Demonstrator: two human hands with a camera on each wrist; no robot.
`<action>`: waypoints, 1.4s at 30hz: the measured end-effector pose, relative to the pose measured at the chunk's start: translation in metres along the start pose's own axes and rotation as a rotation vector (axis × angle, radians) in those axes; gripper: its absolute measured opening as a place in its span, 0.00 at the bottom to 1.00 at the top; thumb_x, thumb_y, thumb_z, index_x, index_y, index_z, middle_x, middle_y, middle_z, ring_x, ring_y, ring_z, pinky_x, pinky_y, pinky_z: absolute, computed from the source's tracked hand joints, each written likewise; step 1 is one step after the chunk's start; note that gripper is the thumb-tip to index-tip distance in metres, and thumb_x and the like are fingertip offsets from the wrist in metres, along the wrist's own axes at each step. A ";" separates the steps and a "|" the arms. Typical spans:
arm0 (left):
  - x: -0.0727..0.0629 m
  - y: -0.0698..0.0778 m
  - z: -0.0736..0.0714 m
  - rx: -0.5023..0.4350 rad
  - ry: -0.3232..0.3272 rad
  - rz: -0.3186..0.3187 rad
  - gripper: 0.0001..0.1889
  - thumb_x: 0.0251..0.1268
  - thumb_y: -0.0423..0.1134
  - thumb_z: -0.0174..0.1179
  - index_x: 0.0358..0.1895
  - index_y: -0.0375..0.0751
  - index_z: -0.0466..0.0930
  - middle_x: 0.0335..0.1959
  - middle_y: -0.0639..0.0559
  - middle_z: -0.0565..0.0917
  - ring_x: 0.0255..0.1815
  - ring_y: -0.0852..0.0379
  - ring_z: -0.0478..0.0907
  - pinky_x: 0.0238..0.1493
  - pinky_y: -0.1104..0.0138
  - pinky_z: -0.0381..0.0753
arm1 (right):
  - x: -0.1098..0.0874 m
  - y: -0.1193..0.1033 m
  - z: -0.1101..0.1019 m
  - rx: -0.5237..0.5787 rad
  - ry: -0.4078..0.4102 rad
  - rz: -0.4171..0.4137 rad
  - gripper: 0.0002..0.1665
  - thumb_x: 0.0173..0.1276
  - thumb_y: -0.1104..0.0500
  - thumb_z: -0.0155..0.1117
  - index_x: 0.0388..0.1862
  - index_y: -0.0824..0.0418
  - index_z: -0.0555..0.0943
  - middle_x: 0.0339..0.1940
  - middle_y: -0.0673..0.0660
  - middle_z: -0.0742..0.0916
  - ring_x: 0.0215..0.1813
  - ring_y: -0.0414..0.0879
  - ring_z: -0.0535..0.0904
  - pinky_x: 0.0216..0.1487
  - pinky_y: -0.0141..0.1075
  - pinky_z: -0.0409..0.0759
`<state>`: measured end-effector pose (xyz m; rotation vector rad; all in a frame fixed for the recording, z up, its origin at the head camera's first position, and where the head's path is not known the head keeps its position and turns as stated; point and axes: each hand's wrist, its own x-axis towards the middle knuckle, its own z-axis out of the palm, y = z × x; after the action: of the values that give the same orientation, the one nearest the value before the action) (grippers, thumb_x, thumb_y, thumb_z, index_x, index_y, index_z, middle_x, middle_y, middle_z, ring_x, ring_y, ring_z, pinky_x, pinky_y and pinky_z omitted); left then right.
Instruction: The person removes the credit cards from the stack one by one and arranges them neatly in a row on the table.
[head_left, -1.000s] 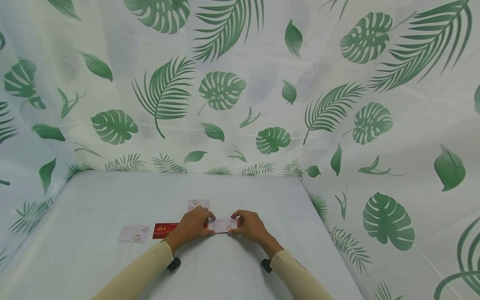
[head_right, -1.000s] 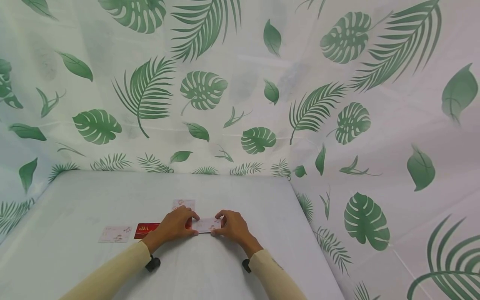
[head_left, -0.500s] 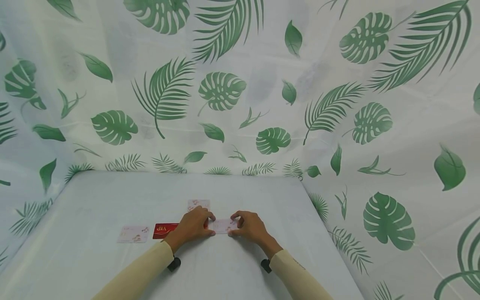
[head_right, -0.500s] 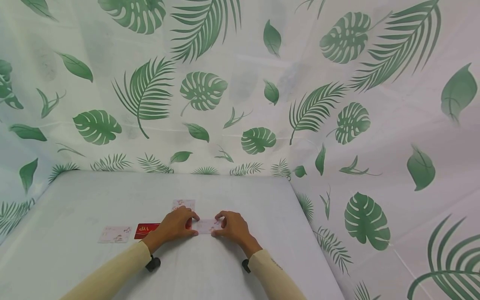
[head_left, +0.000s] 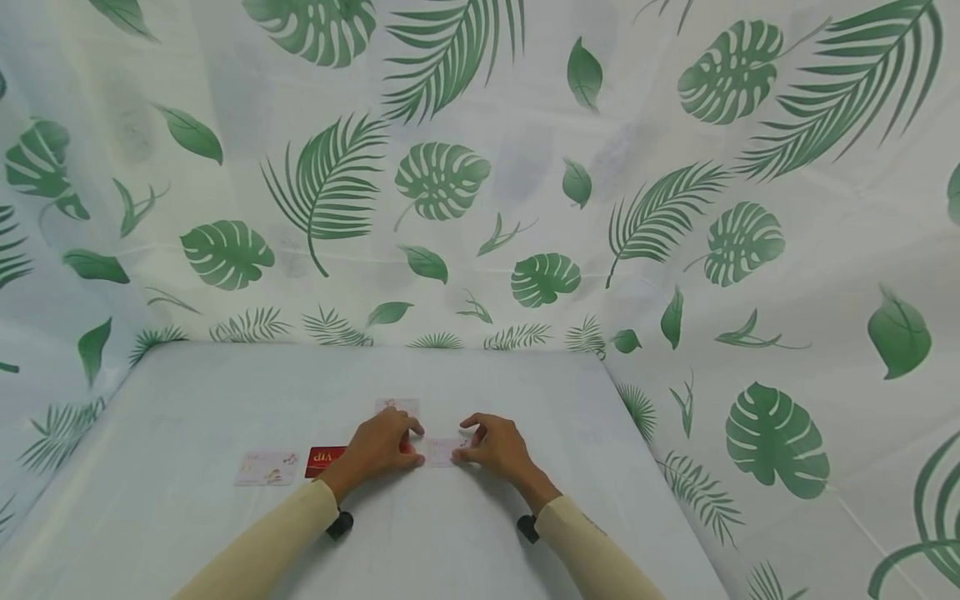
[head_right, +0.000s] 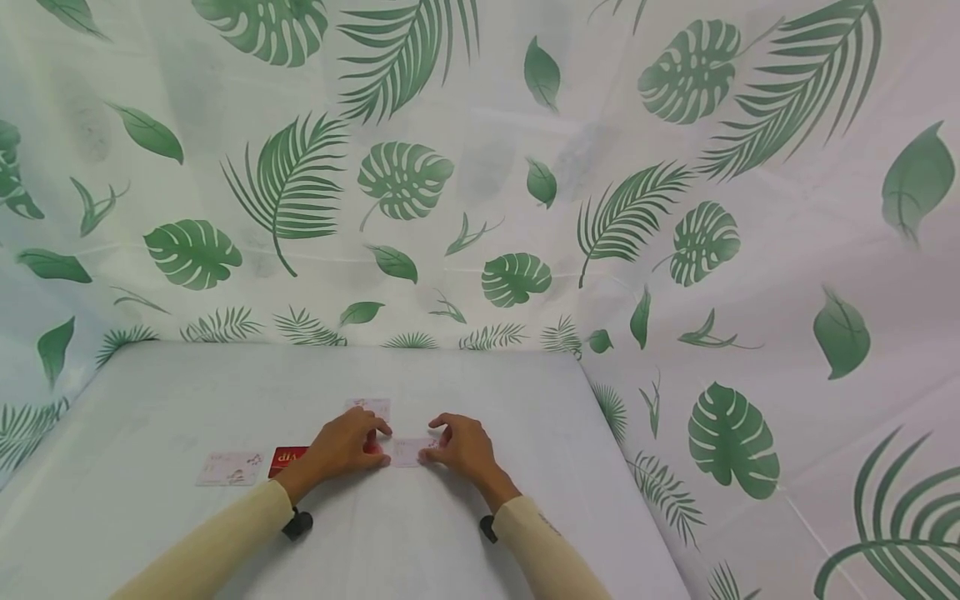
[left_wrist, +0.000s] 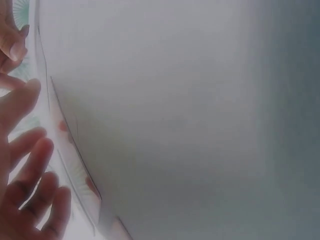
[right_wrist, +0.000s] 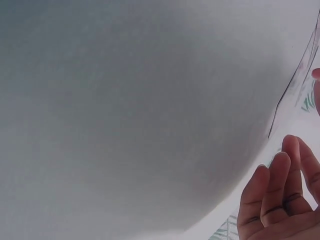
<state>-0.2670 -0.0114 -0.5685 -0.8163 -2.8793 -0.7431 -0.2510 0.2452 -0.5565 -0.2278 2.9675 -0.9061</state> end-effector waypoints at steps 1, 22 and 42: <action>0.000 -0.001 -0.001 -0.001 0.000 -0.004 0.22 0.56 0.52 0.81 0.51 0.51 0.89 0.34 0.58 0.82 0.36 0.62 0.71 0.37 0.70 0.75 | 0.001 0.000 0.001 0.005 0.006 -0.009 0.30 0.57 0.46 0.86 0.57 0.52 0.88 0.31 0.46 0.84 0.33 0.41 0.75 0.34 0.33 0.72; 0.000 -0.023 -0.017 -0.002 0.018 -0.134 0.22 0.58 0.55 0.80 0.52 0.51 0.90 0.30 0.59 0.79 0.35 0.60 0.71 0.37 0.67 0.76 | 0.015 -0.014 0.015 0.073 0.042 -0.044 0.27 0.58 0.48 0.86 0.54 0.54 0.88 0.29 0.47 0.83 0.31 0.40 0.75 0.31 0.32 0.73; 0.001 -0.051 -0.026 0.004 0.016 -0.201 0.22 0.61 0.52 0.78 0.55 0.49 0.88 0.34 0.55 0.81 0.40 0.57 0.74 0.42 0.63 0.81 | 0.030 -0.031 0.025 0.108 0.031 -0.010 0.25 0.59 0.49 0.86 0.54 0.51 0.88 0.30 0.46 0.83 0.32 0.41 0.77 0.29 0.33 0.75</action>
<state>-0.2957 -0.0609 -0.5674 -0.5228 -2.9775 -0.7561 -0.2747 0.2011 -0.5597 -0.2272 2.9363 -1.0768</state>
